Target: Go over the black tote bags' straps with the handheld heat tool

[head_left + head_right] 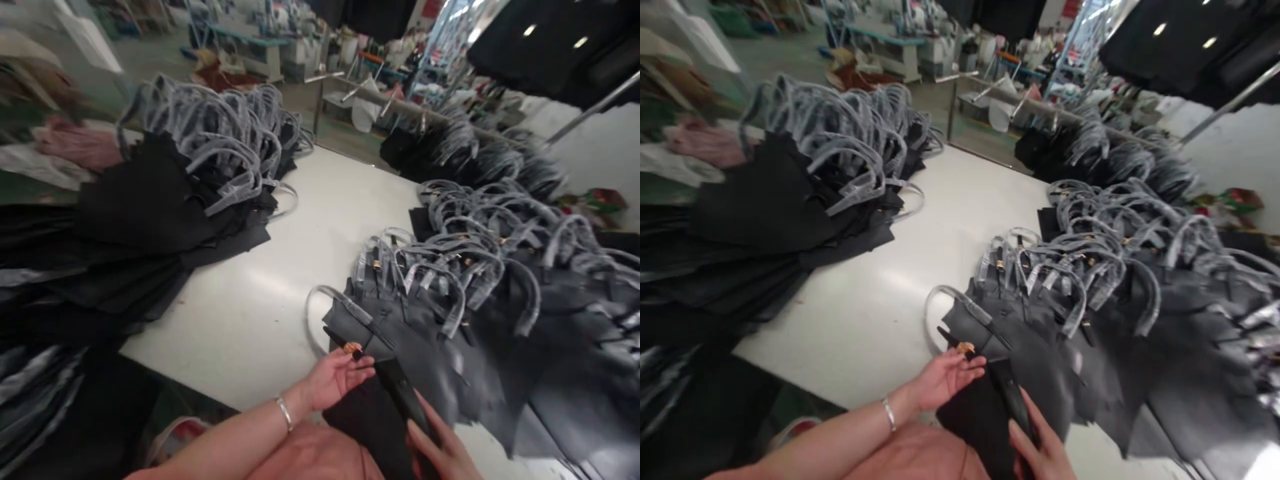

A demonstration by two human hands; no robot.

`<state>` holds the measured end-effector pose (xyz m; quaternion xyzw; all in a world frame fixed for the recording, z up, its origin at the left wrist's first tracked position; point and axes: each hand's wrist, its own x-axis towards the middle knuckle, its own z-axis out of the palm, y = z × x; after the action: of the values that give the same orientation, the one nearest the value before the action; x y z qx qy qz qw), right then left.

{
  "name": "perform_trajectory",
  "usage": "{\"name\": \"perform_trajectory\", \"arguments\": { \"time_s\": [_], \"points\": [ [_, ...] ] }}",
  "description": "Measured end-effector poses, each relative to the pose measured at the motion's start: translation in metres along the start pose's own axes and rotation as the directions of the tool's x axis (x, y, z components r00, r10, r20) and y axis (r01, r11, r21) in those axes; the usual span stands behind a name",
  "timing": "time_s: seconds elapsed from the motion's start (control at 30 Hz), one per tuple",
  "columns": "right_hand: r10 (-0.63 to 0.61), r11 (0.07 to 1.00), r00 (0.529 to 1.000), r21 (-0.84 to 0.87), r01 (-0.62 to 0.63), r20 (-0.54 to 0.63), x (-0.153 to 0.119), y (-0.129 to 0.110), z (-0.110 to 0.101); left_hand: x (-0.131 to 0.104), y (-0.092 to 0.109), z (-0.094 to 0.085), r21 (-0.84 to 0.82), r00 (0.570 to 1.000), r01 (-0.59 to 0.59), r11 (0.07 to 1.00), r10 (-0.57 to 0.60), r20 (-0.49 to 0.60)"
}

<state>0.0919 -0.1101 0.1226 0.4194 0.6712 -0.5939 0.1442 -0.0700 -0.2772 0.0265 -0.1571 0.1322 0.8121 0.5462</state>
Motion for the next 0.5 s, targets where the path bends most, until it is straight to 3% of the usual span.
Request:
{"name": "perform_trajectory", "arguments": {
  "time_s": [0.07,0.13,0.27,0.5],
  "points": [
    [0.002,0.999,1.0,0.04,-0.001,-0.016,-0.003,-0.005,-0.001,0.002,-0.005,0.0,-0.034,0.996,0.088,0.996,-0.088,0.019],
    [0.015,0.999,0.999,0.033,-0.014,-0.033,-0.007,-0.009,-0.003,0.005,-0.013,0.0,0.009,0.993,0.114,0.993,-0.113,-0.041],
    [0.02,1.0,1.0,0.001,-0.02,-0.002,-0.009,-0.004,-0.007,0.01,-0.024,0.001,0.317,0.988,0.008,0.948,0.042,-0.15],
    [-0.001,0.999,0.998,-0.041,0.003,0.058,0.001,0.006,-0.002,0.013,-0.03,-0.007,0.655,0.979,-0.029,0.755,0.154,-0.135]
  ]
}}
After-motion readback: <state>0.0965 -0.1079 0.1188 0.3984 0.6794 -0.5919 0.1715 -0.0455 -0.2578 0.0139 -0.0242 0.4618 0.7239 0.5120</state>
